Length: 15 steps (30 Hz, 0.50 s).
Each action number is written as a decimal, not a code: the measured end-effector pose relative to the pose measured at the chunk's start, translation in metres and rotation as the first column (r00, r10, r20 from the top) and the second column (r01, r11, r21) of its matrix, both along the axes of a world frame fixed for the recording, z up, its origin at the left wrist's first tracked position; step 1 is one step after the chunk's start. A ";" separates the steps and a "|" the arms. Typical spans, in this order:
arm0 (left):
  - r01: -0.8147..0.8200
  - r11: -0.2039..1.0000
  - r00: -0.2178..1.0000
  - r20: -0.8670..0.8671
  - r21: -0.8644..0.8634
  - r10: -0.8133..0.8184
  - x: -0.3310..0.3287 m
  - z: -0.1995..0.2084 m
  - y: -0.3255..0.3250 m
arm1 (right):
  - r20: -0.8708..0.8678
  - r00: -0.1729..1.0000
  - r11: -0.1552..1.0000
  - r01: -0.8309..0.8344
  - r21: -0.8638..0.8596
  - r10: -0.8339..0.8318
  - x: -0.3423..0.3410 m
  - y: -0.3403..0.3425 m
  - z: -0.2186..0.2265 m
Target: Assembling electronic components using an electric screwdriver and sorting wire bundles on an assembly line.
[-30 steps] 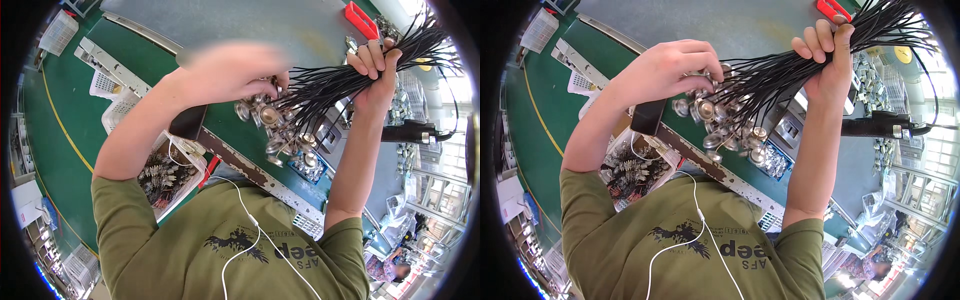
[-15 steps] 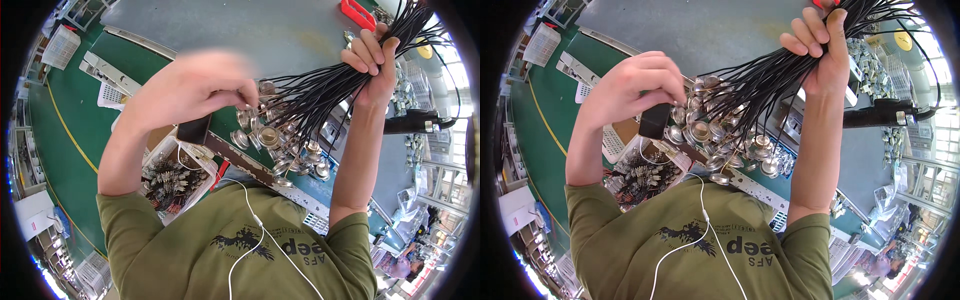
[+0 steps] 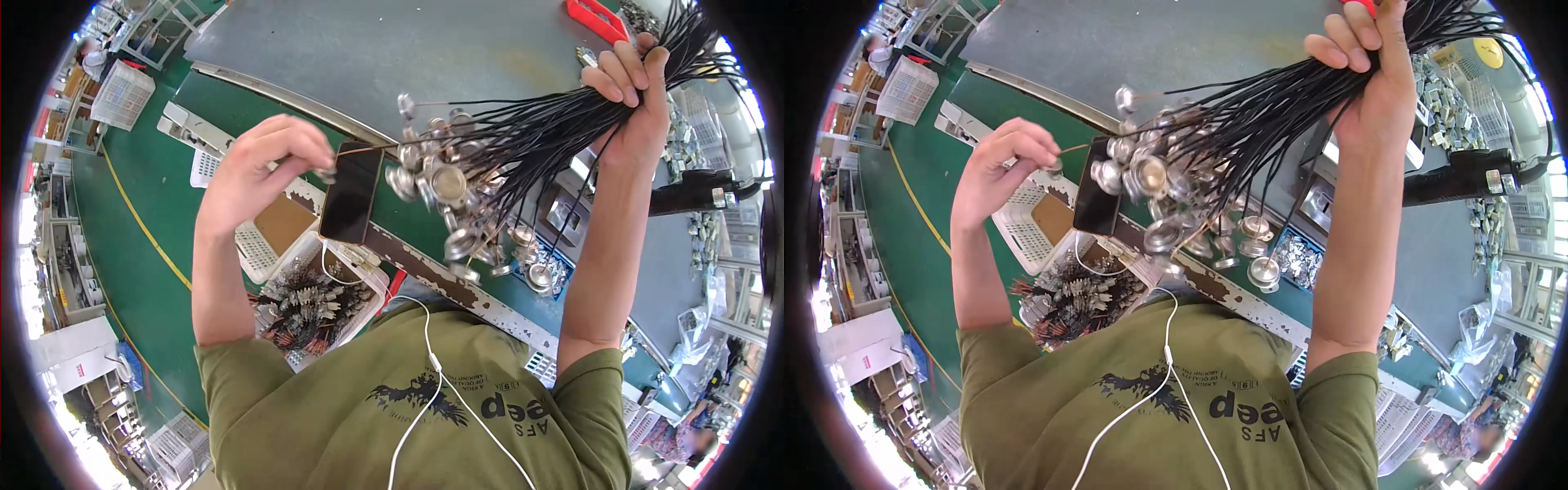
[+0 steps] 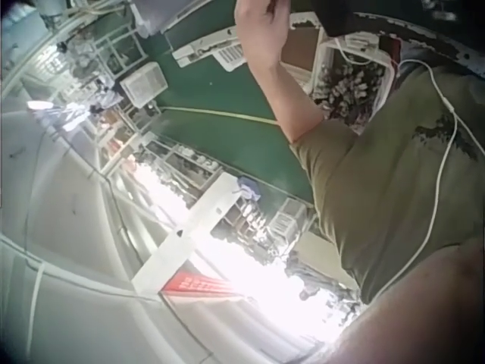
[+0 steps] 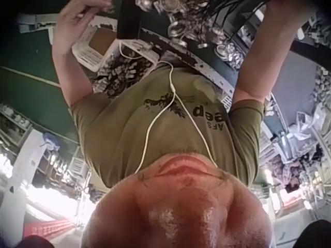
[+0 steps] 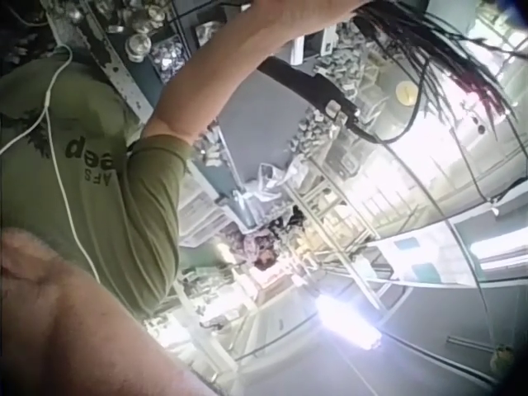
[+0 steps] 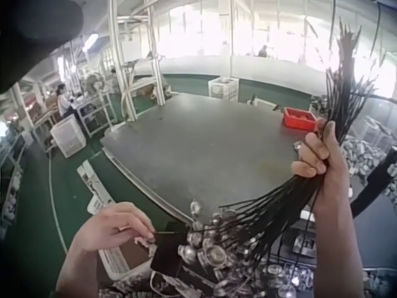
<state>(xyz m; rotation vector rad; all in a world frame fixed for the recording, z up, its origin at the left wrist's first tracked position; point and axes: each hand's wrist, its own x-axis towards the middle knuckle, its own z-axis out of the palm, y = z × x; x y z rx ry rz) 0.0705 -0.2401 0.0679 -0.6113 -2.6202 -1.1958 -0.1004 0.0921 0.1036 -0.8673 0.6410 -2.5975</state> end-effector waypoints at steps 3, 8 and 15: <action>-0.111 0.994 0.986 0.128 0.021 0.107 0.009 -0.013 -0.012 | -0.013 0.993 0.991 0.120 0.051 -0.119 -0.002 0.001 0.000; -0.127 0.839 0.983 -0.181 -0.529 0.035 -0.003 0.006 0.032 | 0.057 0.963 0.958 0.255 0.131 -0.264 0.004 -0.007 -0.006; -0.219 0.948 0.976 -0.074 -0.231 0.207 -0.023 -0.034 0.052 | 0.110 0.941 0.945 0.307 0.114 -0.319 0.002 -0.009 0.014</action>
